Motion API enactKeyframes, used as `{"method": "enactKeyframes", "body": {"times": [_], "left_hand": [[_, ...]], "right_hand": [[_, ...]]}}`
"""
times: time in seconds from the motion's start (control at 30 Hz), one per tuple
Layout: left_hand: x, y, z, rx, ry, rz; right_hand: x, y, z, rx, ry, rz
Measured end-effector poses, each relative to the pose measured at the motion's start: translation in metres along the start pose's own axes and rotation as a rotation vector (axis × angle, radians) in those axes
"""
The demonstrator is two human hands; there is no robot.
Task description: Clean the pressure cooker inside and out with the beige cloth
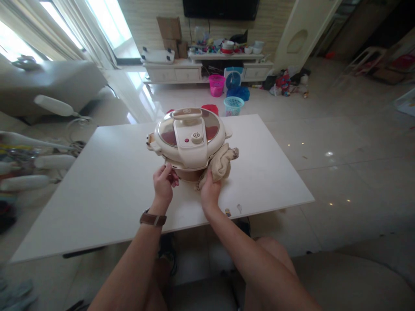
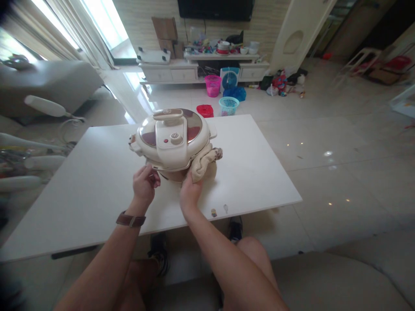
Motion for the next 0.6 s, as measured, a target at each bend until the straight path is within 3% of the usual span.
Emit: {"method": "enactKeyframes", "body": {"times": [0.13, 0.2, 0.47, 0.6], "left_hand": [[-0.003, -0.004, 0.004, -0.063, 0.037, -0.003], [-0.004, -0.005, 0.007, -0.101, 0.04, -0.01], [0.001, 0.005, 0.006, -0.074, -0.016, -0.085], [0.0, 0.012, -0.004, -0.035, -0.078, -0.103]], "right_hand": [[0.039, -0.002, 0.015, 0.033, 0.087, -0.111], [0.046, -0.003, 0.017, 0.032, 0.088, -0.113], [-0.02, 0.003, 0.002, 0.018, 0.018, 0.016], [-0.014, 0.001, 0.006, 0.032, 0.061, -0.007]]}}
Point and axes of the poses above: each hand's wrist, its own x-axis away from the middle knuckle, its own y-axis out of the palm, z = x × y, the point moved 4 cm from there along -x, towards the middle knuckle, and after that the axes turned 8 degrees about z, right-handed, at the moved point
